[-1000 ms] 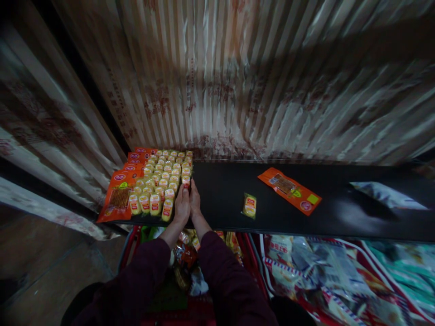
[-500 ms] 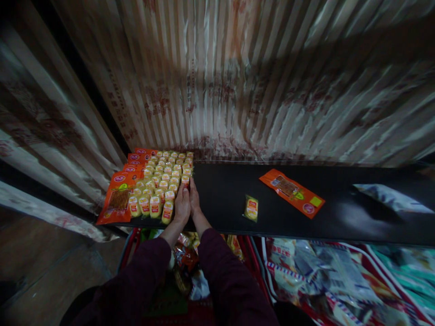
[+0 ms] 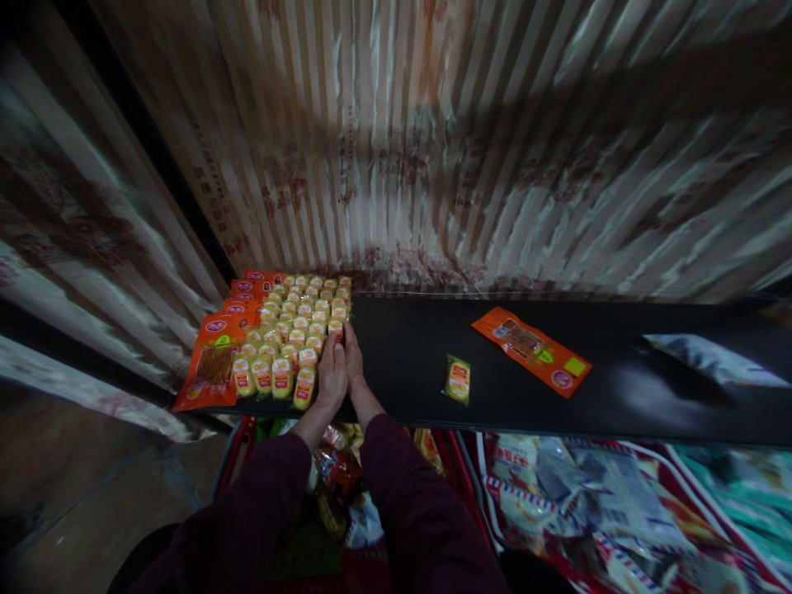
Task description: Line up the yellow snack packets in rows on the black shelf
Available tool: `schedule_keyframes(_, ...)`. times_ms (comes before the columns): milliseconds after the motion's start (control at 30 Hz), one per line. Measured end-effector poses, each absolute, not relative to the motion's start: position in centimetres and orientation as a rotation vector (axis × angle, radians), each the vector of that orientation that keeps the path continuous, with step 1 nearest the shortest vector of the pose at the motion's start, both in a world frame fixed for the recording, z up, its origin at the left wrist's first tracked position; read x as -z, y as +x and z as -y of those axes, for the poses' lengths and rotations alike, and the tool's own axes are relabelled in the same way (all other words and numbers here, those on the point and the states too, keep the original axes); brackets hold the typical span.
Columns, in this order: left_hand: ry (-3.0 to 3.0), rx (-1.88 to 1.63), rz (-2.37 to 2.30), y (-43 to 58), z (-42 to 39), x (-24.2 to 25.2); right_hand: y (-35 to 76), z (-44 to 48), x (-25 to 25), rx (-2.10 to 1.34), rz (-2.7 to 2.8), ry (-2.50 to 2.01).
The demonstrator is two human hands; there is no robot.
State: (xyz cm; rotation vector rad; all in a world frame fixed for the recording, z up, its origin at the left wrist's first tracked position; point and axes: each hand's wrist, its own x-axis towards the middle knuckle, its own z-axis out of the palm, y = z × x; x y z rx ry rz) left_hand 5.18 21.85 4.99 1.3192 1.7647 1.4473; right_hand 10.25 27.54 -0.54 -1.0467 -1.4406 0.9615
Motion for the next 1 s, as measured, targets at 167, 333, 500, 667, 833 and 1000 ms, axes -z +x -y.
schedule_keyframes(167,1.354,-1.443,-1.733,5.1,-21.4,-5.1,10.2,-27.6,0.4,-0.963,1.425,-1.064)
schedule_keyframes(333,1.359,-1.446,-1.719,5.2,-21.0,-4.9,10.4,-27.2,-0.4,-0.969,1.401,-1.11)
schedule_keyframes(500,1.362,-1.465,-1.709,5.2,-19.7,-4.7,11.0,-25.9,-1.1,-0.922,1.406,-1.197)
schedule_keyframes(667,1.36,-1.454,-1.693,5.5,-17.7,-4.8,11.6,-23.4,-1.8,-0.893,1.401,-1.246)
schedule_keyframes(833,1.411,-1.457,-1.613,5.6,-14.7,-5.1,12.1,-19.8,-3.2,-0.841,1.446,-1.24)
schedule_keyframes(1000,1.425,-1.454,-1.566,5.1,-10.6,-5.0,12.5,-14.8,-4.3,-0.773,1.523,-1.222)
